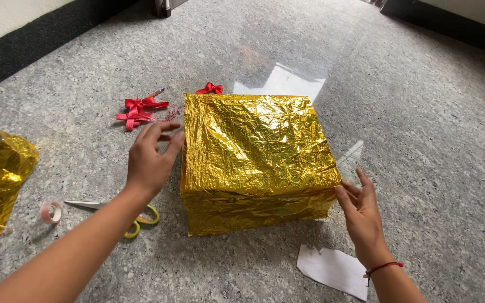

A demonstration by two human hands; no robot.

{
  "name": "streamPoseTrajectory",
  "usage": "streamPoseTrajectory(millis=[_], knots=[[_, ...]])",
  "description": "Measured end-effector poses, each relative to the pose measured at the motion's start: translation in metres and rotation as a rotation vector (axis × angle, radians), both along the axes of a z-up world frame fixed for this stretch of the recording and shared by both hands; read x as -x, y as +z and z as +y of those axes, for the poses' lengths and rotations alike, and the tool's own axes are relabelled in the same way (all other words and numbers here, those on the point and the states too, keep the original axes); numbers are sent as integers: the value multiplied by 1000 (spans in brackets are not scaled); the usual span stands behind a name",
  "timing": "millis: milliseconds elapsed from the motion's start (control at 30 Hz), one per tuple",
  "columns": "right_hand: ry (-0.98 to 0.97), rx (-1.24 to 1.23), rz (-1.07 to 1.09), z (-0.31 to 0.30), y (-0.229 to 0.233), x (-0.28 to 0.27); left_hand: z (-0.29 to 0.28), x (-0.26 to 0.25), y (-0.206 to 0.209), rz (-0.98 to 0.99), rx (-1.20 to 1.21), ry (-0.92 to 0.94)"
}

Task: The person wraps a rectangular box with gold foil paper on a tiled floor. They cut tape with scissors, apply it to secure the foil, fold the edges, and trim excess paper. A red ribbon is visible nearby but not used in the clip.

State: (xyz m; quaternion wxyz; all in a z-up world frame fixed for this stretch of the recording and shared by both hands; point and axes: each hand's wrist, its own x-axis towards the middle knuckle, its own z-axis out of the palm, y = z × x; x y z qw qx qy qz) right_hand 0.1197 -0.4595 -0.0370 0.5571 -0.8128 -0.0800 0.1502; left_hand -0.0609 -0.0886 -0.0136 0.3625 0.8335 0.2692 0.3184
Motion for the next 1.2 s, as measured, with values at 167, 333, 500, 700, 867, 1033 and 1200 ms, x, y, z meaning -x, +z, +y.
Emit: streamPoseTrajectory(millis=[167,333,500,700,867,1033,1200], knots=[[76,22,14,-7,-6,-6,-33,24,1,14,315,173],[73,106,25,-6,2,-9,-53,36,-9,94,598,158],[67,202,48,-7,7,-9,-67,45,-23,115,631,163],[147,78,51,-9,2,-12,-75,50,-33,112,661,289],[163,158,42,-12,1,-16,-82,52,-44,47,720,310],[185,119,43,-9,-2,-19,-83,56,-49,-40,808,269],[204,61,36,-8,-4,-21,-81,61,-50,-86,888,241]])
